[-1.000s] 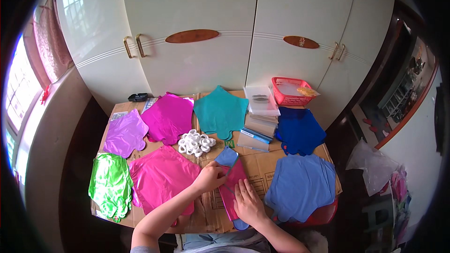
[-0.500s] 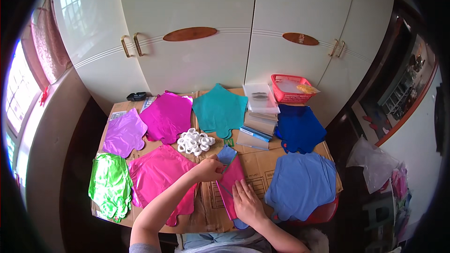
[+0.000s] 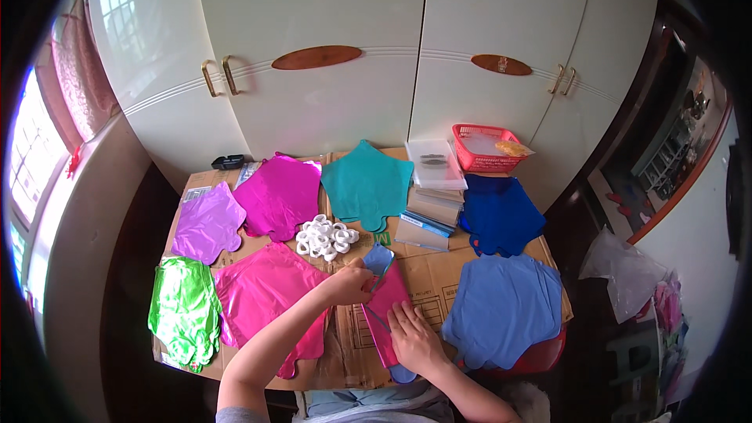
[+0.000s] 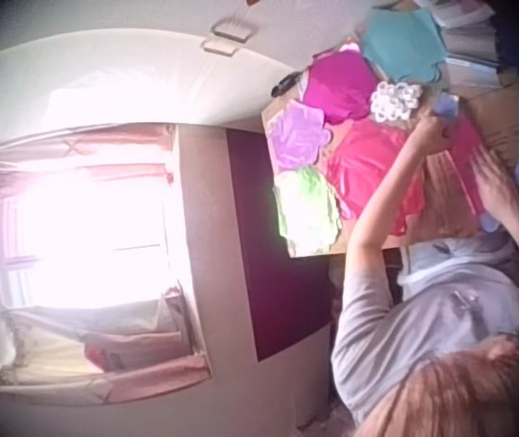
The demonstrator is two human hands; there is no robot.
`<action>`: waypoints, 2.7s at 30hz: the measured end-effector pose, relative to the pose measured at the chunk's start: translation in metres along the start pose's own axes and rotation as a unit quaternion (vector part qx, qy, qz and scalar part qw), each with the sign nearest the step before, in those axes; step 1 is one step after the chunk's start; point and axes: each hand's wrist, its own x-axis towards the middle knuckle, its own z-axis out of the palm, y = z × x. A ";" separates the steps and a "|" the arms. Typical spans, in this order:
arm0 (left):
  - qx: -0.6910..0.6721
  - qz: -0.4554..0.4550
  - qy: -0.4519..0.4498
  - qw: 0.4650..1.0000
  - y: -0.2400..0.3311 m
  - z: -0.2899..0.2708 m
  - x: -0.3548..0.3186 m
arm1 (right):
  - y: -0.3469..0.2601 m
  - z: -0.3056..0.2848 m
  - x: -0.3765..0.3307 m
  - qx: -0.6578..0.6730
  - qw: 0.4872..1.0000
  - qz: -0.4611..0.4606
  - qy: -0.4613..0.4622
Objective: Manually packaging colorful plastic sheets into bags and attaching cardboard headers using a stapler.
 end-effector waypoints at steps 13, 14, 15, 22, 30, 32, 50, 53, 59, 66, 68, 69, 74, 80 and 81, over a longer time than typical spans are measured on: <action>0.146 0.194 0.016 0.970 0.035 0.044 -0.003 | 0.004 0.000 -0.003 0.015 0.998 0.010 -0.056; 0.161 0.189 0.024 0.968 0.030 0.045 0.000 | 0.004 0.000 -0.002 0.022 0.999 0.011 -0.041; 0.198 0.191 0.031 0.961 0.024 0.043 0.004 | 0.004 -0.001 0.000 0.029 0.999 0.011 -0.025; 0.266 0.103 0.063 0.957 0.018 0.029 0.014 | 0.003 -0.004 -0.002 0.026 1.000 0.007 -0.009; 0.281 0.093 0.068 0.953 0.015 0.035 0.012 | 0.050 -0.026 0.013 0.101 0.995 -0.001 -0.011; 0.297 0.092 0.067 0.948 0.017 0.034 0.014 | 0.074 -0.021 0.030 0.071 0.997 0.000 0.023; 0.300 0.088 0.075 0.947 0.017 0.036 0.013 | 0.069 -0.053 0.018 -0.036 0.996 -0.063 -0.053; 0.301 0.091 0.079 0.946 0.016 0.036 0.014 | 0.077 -0.039 0.032 0.012 1.000 -0.010 0.004; 0.295 0.088 0.089 0.947 0.019 0.035 0.013 | 0.082 -0.016 0.041 0.003 1.000 -0.029 -0.004; 0.312 0.081 0.081 0.943 0.017 0.037 0.012 | 0.064 -0.032 0.002 -0.019 0.998 -0.037 -0.038; 0.314 0.079 0.076 0.943 0.019 0.036 0.011 | 0.059 -0.036 -0.008 -0.019 0.998 -0.027 -0.044; 0.315 0.079 0.075 0.943 0.020 0.035 0.011 | 0.056 -0.037 -0.012 -0.018 0.998 -0.021 -0.053; 0.321 0.084 0.082 0.940 0.017 0.036 0.012 | 0.047 -0.047 -0.026 -0.021 0.997 -0.030 -0.072; 0.343 0.063 0.068 0.935 0.018 0.021 0.021 | 0.046 -0.054 -0.026 -0.010 0.992 -0.074 -0.101; 0.346 0.062 0.070 0.934 0.016 0.020 0.023 | 0.046 -0.055 -0.025 -0.002 0.991 -0.082 -0.108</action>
